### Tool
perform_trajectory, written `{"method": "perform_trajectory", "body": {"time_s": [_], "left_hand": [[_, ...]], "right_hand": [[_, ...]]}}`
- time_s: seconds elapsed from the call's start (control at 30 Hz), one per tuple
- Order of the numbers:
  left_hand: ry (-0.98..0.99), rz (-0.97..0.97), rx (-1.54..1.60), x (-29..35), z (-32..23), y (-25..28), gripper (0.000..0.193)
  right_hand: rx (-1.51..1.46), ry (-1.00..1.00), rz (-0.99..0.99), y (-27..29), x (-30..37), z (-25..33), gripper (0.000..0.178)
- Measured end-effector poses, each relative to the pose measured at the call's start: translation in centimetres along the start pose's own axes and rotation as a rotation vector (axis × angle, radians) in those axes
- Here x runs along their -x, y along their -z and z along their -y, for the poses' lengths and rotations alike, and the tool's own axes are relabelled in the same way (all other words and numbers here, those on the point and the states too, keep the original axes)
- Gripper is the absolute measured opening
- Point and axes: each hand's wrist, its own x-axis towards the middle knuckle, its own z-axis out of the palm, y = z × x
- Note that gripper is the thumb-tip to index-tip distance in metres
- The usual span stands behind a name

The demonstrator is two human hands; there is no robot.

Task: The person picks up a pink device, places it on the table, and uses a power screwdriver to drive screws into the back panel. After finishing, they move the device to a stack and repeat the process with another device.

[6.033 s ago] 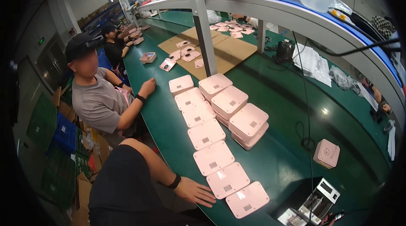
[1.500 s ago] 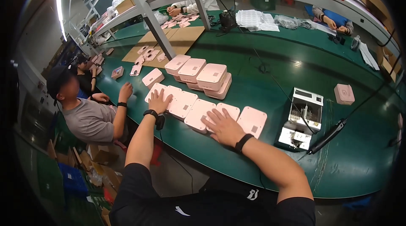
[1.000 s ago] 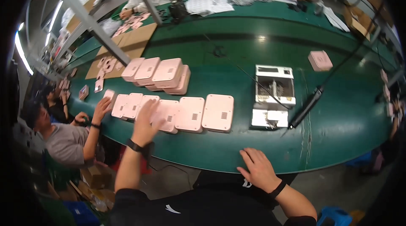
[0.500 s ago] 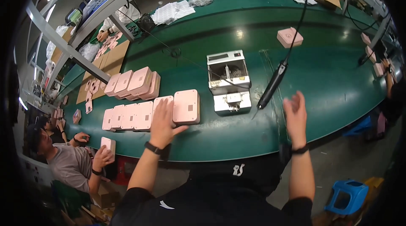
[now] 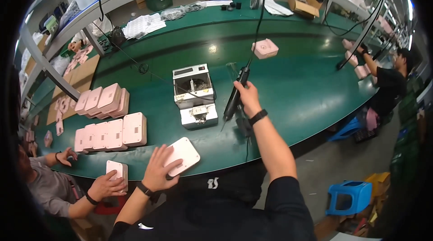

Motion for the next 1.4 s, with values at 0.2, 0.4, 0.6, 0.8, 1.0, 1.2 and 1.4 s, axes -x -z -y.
{"method": "perform_trajectory", "body": {"time_s": [0.2, 0.4, 0.6, 0.8, 1.0, 1.2, 1.4], "left_hand": [[0.386, -0.282, 0.393, 0.4, -0.6, -3.0, 0.080], [0.242, -0.274, 0.413, -0.6, 1.4, -4.4, 0.083], [0.225, -0.225, 0.459, 1.1, 1.6, -3.4, 0.085], [0.191, -0.249, 0.487, -2.5, 0.2, -5.9, 0.094], [0.255, -0.179, 0.433, -3.6, 0.8, -6.1, 0.097], [0.274, -0.157, 0.395, -2.6, 1.0, -5.9, 0.103], [0.622, -0.658, 0.585, 0.1, 2.7, -3.8, 0.048]], "right_hand": [[-0.407, 0.412, -0.063, -1.0, 7.3, 6.2, 0.036], [-0.230, 0.461, 0.061, -1.3, 11.5, 5.7, 0.031], [-0.120, 0.512, 0.117, -2.7, 14.2, 4.9, 0.025], [-0.001, 0.709, 0.081, 2.3, 9.2, 4.5, 0.018], [-0.233, 0.511, -0.014, 0.5, 6.5, 4.8, 0.011], [-0.211, 0.492, -0.105, -0.8, 9.3, 5.2, 0.015], [-0.274, 0.528, 0.041, -1.0, 10.3, 3.7, 0.016]]}}
